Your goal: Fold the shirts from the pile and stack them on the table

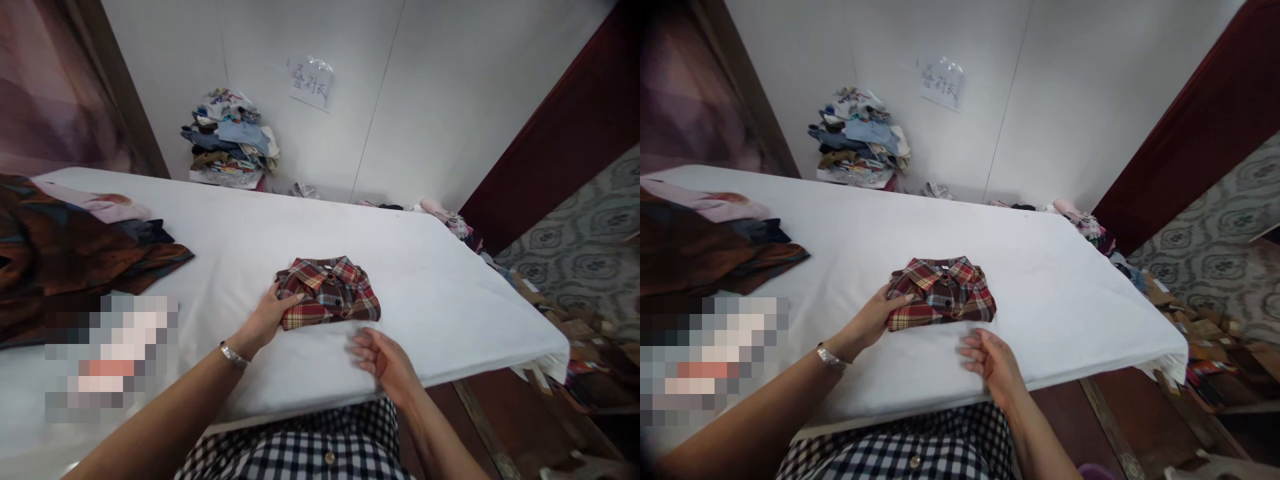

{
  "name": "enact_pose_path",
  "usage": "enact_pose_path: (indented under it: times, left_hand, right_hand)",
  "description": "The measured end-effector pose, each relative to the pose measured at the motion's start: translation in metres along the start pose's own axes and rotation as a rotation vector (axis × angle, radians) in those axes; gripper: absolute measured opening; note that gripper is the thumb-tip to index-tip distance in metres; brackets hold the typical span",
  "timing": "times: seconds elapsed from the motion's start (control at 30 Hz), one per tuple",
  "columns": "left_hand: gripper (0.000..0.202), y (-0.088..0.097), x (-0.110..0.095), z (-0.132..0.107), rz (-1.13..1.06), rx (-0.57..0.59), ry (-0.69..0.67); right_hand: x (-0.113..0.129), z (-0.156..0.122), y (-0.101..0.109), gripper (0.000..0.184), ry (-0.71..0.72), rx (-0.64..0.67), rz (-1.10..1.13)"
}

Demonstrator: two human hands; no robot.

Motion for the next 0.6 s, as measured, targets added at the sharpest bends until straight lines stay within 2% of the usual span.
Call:
enact_pose_path:
  times: [0.1, 0.23, 0.33, 0.4, 0.5, 0.6]
  left_hand:
    - [0.062, -0.008, -0.004, -0.007, -0.079, 0.004, -0.002]
    - [0.064, -0.009, 0.005, -0.013, -0.039, -0.038, -0.032]
    - [0.066, -0.003, 0.016, -0.016, 0.062, -0.102, -0.133]
    - [0.068, 0.002, 0.024, -0.017, 0.160, -0.152, -0.197]
    - [0.069, 0.007, 0.030, -0.019, 0.278, -0.194, -0.230]
    - [0.069, 0.006, 0.029, -0.020, 0.318, -0.188, -0.239]
  right_hand:
    - [-0.007, -0.006, -0.026, 0.042, -0.162, 0.186, 0.129]
    - [0.000, 0.017, -0.055, 0.046, -0.165, 0.263, 0.242]
    - [0.001, 0.032, -0.073, 0.043, -0.118, 0.219, 0.291]
    - [-0.001, 0.037, -0.082, 0.038, -0.078, 0.145, 0.302]
    - [-0.007, 0.038, -0.091, 0.031, -0.024, 0.031, 0.312]
    - [-0.009, 0.039, -0.093, 0.030, -0.004, 0.000, 0.322]
Point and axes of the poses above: each hand's wrist, its own z-axis towards the middle knuckle, its own y-axis out of the back of the hand, x = y × z, the point moved 1 cm from there along z, towards the middle knuckle, and after that the axes turned 8 degrees about -x, right-handed, at the moved point
